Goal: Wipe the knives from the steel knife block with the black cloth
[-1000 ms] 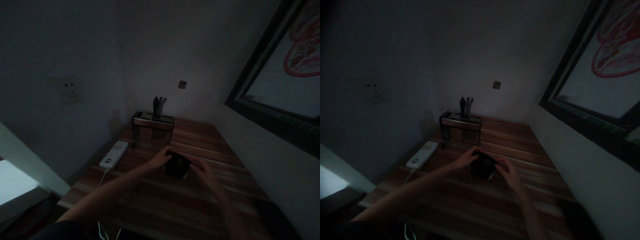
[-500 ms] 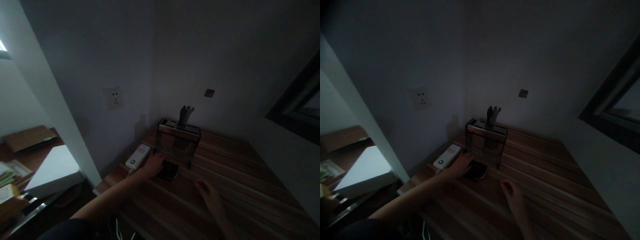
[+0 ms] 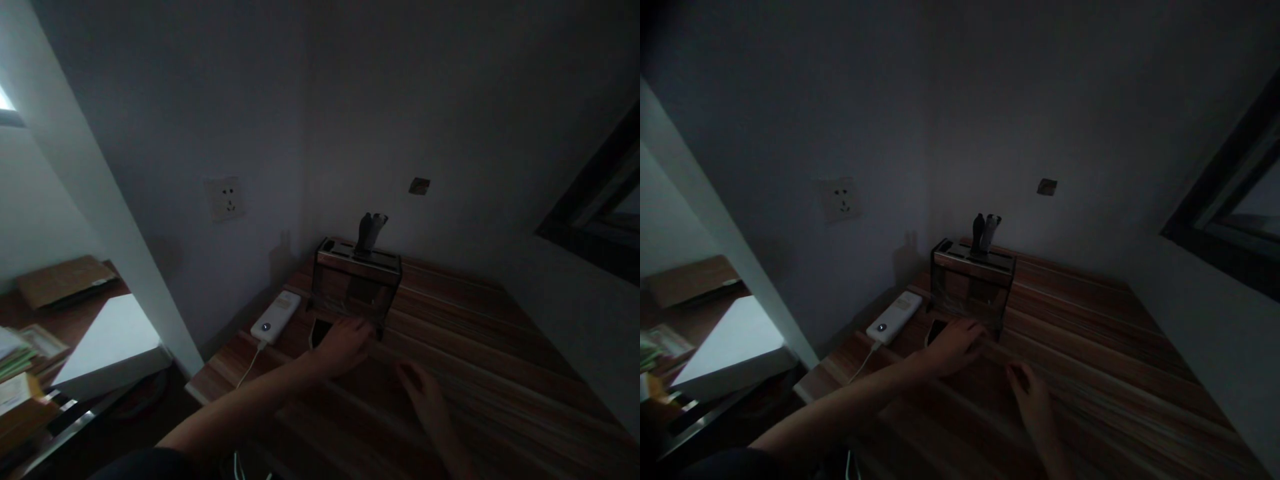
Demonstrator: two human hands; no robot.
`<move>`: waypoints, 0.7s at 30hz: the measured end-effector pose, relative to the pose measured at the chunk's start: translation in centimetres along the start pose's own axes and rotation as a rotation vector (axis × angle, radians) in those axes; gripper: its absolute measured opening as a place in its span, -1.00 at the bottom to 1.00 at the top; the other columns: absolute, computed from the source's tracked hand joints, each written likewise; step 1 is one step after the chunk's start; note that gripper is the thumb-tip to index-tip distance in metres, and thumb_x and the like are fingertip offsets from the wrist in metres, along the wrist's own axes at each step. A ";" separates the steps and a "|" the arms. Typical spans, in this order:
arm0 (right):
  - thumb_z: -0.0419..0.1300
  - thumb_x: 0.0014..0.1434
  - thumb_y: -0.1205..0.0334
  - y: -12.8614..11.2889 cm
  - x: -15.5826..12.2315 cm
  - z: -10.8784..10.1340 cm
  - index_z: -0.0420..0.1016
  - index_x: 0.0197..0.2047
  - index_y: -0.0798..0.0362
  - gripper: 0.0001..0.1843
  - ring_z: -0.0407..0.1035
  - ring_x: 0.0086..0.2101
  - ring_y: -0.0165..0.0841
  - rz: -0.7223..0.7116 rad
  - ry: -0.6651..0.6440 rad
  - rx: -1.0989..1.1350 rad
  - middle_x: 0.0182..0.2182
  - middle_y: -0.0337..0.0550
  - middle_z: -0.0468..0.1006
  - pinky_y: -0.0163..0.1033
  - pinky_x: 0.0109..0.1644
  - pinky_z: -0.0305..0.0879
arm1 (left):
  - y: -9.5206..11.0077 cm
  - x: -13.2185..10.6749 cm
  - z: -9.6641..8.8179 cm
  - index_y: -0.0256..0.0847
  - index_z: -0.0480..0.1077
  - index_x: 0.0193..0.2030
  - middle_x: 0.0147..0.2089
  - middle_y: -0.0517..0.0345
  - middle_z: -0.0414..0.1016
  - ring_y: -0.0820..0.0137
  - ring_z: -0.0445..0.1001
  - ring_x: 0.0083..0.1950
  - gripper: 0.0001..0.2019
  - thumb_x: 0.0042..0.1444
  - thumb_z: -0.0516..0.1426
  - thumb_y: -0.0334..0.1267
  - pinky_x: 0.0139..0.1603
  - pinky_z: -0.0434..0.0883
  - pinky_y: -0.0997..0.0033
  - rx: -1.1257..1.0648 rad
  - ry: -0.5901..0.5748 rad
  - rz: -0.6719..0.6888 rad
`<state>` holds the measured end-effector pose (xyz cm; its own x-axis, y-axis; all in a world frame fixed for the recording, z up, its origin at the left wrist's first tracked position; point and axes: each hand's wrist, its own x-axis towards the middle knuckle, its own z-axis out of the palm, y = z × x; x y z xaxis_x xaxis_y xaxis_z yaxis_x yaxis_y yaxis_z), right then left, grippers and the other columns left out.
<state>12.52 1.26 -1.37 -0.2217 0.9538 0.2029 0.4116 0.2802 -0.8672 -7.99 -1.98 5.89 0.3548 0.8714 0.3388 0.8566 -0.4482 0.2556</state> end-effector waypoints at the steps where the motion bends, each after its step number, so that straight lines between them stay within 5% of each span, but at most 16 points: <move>1: 0.12 -0.04 -0.03 0.4 0.2 -0.2 0.49 -0.35 0.00 -0.69 0.44 -0.25 -0.13 0.012 0.035 0.024 -0.32 -0.06 0.58 -0.08 -0.12 0.33 | 1.1 0.7 0.3 -0.17 0.26 -0.09 -0.11 0.07 0.40 0.31 0.38 -0.09 -0.80 0.15 -0.01 -0.26 -0.08 0.29 0.35 -0.070 0.015 0.025; 6: 0.13 -0.10 -0.13 2.0 0.6 -1.2 0.50 -0.34 0.02 -0.59 0.45 -0.27 -0.10 0.020 0.213 0.162 -0.31 -0.01 0.58 -0.05 -0.14 0.35 | 5.3 2.8 4.8 -0.15 0.34 -0.19 -0.23 0.11 0.50 0.35 0.47 -0.25 -0.78 0.18 -0.06 -0.17 -0.26 0.34 0.45 -0.249 -0.012 0.169; 10: 0.13 -0.09 -0.19 2.4 0.5 -1.2 0.49 -0.36 0.02 -0.56 0.45 -0.30 -0.11 0.089 0.229 0.169 -0.37 -0.05 0.59 -0.08 -0.18 0.36 | 5.3 2.6 7.9 -0.19 0.38 -0.26 -0.32 0.09 0.51 0.36 0.47 -0.33 -0.79 0.16 -0.05 -0.22 -0.35 0.31 0.48 -0.283 -0.069 0.240; 21: 0.09 0.01 -0.18 1.3 0.3 -0.1 0.48 -0.41 0.07 -0.55 0.40 -0.37 -0.22 0.044 0.218 0.270 -0.45 -0.09 0.53 -0.19 -0.24 0.29 | 4.7 3.2 8.9 -0.31 0.40 -0.39 -0.40 0.17 0.45 0.45 0.37 -0.35 -0.77 0.11 -0.06 -0.34 -0.31 0.26 0.56 -0.799 -0.194 0.097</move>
<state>13.06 1.95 -2.37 -0.0032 0.9733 0.2296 0.1613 0.2271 -0.9604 0.48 0.46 0.13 0.5345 0.8079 0.2483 0.3207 -0.4657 0.8248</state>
